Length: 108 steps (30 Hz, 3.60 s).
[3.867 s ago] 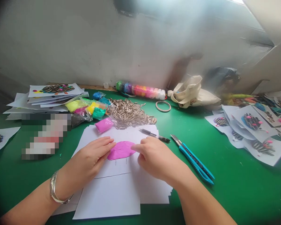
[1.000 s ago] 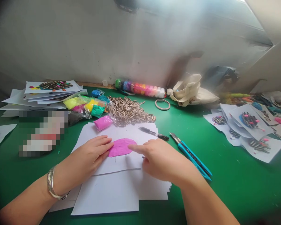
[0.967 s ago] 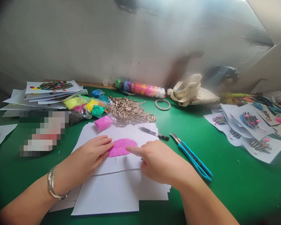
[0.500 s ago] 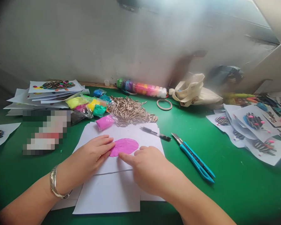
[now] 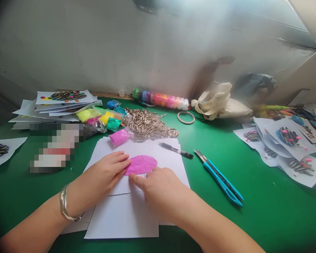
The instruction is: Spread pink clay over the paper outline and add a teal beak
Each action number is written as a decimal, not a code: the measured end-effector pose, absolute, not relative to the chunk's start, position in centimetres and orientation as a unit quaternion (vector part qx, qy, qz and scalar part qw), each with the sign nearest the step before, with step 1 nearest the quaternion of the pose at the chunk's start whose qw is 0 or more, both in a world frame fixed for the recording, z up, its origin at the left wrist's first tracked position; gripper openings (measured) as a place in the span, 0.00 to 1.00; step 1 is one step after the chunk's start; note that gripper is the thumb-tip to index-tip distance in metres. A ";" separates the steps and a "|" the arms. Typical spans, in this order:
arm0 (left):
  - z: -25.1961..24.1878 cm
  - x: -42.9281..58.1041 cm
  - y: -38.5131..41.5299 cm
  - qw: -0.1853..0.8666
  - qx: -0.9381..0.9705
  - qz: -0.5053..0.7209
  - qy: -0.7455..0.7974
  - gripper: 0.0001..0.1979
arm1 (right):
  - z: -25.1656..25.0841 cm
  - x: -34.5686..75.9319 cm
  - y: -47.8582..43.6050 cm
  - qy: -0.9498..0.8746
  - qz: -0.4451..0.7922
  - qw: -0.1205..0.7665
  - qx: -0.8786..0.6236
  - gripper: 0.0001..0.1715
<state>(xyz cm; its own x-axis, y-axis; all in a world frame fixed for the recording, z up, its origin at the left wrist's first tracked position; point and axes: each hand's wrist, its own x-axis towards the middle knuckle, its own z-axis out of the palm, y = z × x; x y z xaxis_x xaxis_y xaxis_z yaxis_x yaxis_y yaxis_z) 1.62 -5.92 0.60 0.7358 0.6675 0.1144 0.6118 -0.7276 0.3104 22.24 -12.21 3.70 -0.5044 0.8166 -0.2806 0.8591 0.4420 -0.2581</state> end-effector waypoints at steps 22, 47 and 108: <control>0.6 1.5 -6.0 0.130 0.921 0.102 0.352 0.19 | 3.1 21.8 -11.8 0.833 -0.194 0.045 0.516 0.36; 0.7 1.7 -6.4 0.142 0.917 0.105 0.358 0.17 | 1.7 21.6 -12.5 0.839 -0.146 0.058 0.521 0.40; 0.5 1.7 -6.1 0.113 0.921 0.124 0.352 0.21 | 2.2 23.5 -10.7 0.774 -0.231 0.004 0.590 0.45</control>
